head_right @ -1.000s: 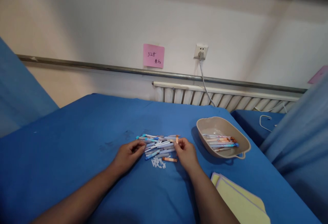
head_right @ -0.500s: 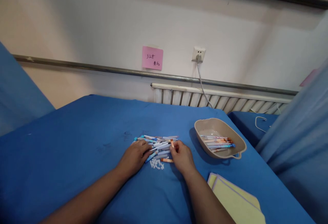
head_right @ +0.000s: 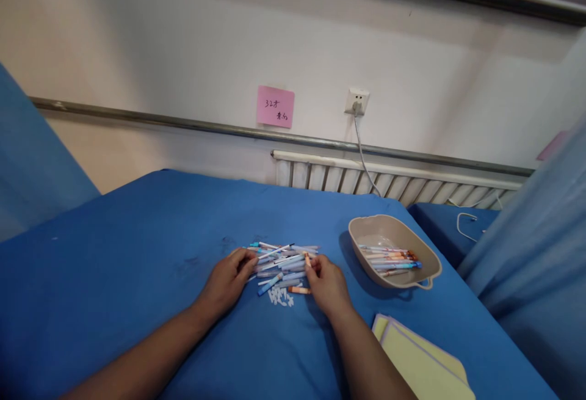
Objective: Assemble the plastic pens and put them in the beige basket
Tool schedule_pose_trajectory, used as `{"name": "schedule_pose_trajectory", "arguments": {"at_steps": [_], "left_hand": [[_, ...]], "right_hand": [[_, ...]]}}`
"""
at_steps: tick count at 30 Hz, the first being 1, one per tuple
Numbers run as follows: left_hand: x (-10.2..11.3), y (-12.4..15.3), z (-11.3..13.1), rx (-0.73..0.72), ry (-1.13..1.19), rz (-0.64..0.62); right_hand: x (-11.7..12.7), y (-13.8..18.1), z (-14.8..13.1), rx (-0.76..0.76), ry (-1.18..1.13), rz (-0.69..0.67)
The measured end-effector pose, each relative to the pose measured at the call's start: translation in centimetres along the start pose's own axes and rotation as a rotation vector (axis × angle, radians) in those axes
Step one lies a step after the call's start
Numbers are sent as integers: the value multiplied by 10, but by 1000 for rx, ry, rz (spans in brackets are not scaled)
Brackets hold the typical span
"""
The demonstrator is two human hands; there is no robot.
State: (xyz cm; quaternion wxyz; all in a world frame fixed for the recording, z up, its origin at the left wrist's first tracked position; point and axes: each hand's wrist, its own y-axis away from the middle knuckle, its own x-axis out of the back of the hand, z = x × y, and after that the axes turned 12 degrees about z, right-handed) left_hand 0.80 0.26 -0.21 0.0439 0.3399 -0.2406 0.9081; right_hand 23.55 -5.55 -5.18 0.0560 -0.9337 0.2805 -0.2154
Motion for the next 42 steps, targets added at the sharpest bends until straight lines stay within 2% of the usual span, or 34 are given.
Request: {"name": "schedule_pose_trajectory", "arguments": {"at_steps": [4,7,10,12,19,22,27,30,33,38,42], "left_hand": [[-3,5,5,-16,58,-39],[-6,10,11,-52,88,-87],[-7,14,17,-56,114,-134],[-7,15,19,-49,125,-159],[-10,19,20,-71,173,-174],[-10,17,18,-33,197,-121],[-9,7,5,146,301,96],[-9,4,-1,180,303,130],[-11,6,-1,112,259,82],[-10,15,8,-127,40,-95],[-11,20,14,-233,-73,-174]], "right_hand": [[2,3,-8,42,76,36],[-1,8,-18,4,-148,42],[-5,15,-28,-167,-529,-108],[-6,18,-34,-246,-679,-174],[-3,19,-40,-286,-732,-220],[-3,19,-38,-315,-728,-183],[0,13,-29,-295,-710,-44],[0,9,-24,-302,-724,-12],[0,8,-22,-326,-759,20],[0,7,-23,-341,-761,91],[0,7,-22,-347,-779,119]]}}
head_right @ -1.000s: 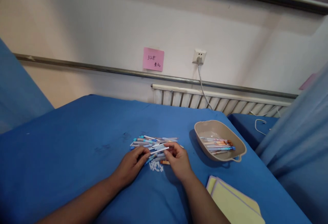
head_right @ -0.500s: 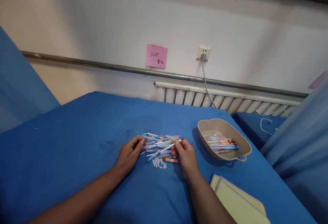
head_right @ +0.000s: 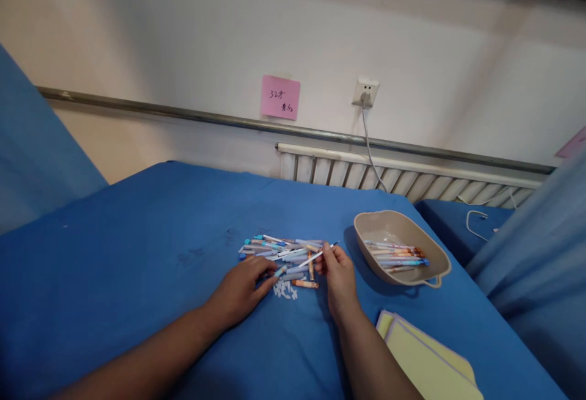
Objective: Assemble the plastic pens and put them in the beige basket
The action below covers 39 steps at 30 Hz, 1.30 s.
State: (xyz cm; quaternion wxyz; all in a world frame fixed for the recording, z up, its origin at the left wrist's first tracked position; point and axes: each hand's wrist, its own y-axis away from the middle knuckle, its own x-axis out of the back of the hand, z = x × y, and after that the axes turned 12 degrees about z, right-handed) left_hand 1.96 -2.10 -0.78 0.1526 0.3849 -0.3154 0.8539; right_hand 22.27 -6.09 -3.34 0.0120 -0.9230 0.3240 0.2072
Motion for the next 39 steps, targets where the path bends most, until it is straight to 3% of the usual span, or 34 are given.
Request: {"name": "schedule_pose_trajectory", "arguments": {"at_steps": [4,6,12,15,17,22,25,32,39], "left_hand": [[0,1,1,-35,17,-57],[1,0,-2,7,76,-21],[11,-15,-30,412,288,397],[18,-21,-45,478,244,444],[23,-22,-50,450,173,387],[38,-18,-48,297,-18,38],[43,-16,-43,211,-76,-88],[38,-14,-34,50,-142,-175],[38,-12,-28,36,-170,-194]], "right_hand": [[1,0,1,-13,-3,20],[1,0,1,-19,1,17],[4,-1,3,-43,29,45],[4,-1,3,-41,32,30],[4,0,3,-35,36,29],[3,0,3,-30,49,36],[2,0,2,-42,55,43],[0,1,0,-33,26,26],[0,2,0,-40,16,9]]}}
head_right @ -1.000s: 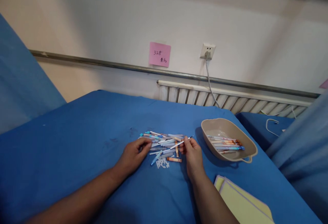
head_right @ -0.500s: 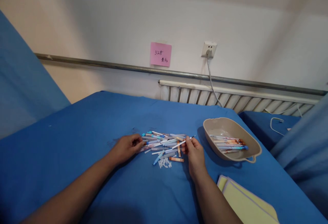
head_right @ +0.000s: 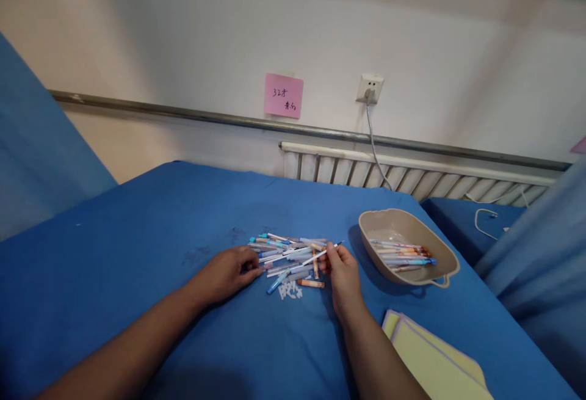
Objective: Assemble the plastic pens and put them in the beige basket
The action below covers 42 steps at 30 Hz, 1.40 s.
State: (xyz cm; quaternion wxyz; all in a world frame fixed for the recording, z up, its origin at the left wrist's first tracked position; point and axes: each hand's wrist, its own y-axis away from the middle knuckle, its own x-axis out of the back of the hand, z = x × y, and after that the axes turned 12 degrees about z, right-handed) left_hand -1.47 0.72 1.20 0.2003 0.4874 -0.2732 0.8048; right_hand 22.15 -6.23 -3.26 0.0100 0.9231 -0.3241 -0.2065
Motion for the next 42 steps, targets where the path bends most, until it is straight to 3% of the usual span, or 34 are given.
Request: {"name": "schedule_pose_trajectory", "arguments": {"at_steps": [13,18,25,35,42], "left_hand": [[-9,0,3,-69,2,136],[-17,1,17,-193,11,96],[-18,2,22,-201,18,94],[-37,4,73,-336,115,6],[-34,14,79,-461,126,-10]], "right_hand": [[0,-3,1,11,-6,29],[-1,-2,1,8,-6,25],[-1,-2,0,24,0,28],[-3,-7,1,33,-42,98],[0,-7,4,16,-61,82]]}}
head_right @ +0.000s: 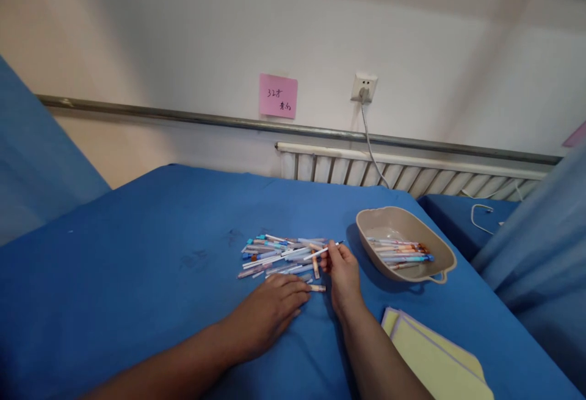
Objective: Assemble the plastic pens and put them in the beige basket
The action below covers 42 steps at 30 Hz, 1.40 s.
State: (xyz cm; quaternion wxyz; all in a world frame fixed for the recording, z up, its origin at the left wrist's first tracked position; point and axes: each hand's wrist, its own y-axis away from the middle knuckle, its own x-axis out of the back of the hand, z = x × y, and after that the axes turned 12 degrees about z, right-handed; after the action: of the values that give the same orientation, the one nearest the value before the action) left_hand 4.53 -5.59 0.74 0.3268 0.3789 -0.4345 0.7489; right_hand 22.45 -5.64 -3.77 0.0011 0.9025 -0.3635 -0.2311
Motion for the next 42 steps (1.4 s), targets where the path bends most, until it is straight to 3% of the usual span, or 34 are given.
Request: {"name": "schedule_pose_trajectory", "arguments": {"at_steps": [3,8,11,19,25,34,42], "left_hand": [[10,6,-12,111,-31,55],[26,17,-52,396,-94,263],[28,18,-65,463,-71,294],[21,12,-51,287,-65,147],[22,9,-44,234,-115,58],[16,8,-46,235,-120,134],[3,-5,-20,110,-86,3]], "right_hand": [[1,1,-1,-9,10,-6],[1,2,-3,-12,19,10],[0,3,-4,-17,21,8],[-2,3,-4,-13,5,1],[-2,3,-3,-27,8,0],[-2,0,-1,-20,16,-14],[-5,-1,4,2,26,-18]]}}
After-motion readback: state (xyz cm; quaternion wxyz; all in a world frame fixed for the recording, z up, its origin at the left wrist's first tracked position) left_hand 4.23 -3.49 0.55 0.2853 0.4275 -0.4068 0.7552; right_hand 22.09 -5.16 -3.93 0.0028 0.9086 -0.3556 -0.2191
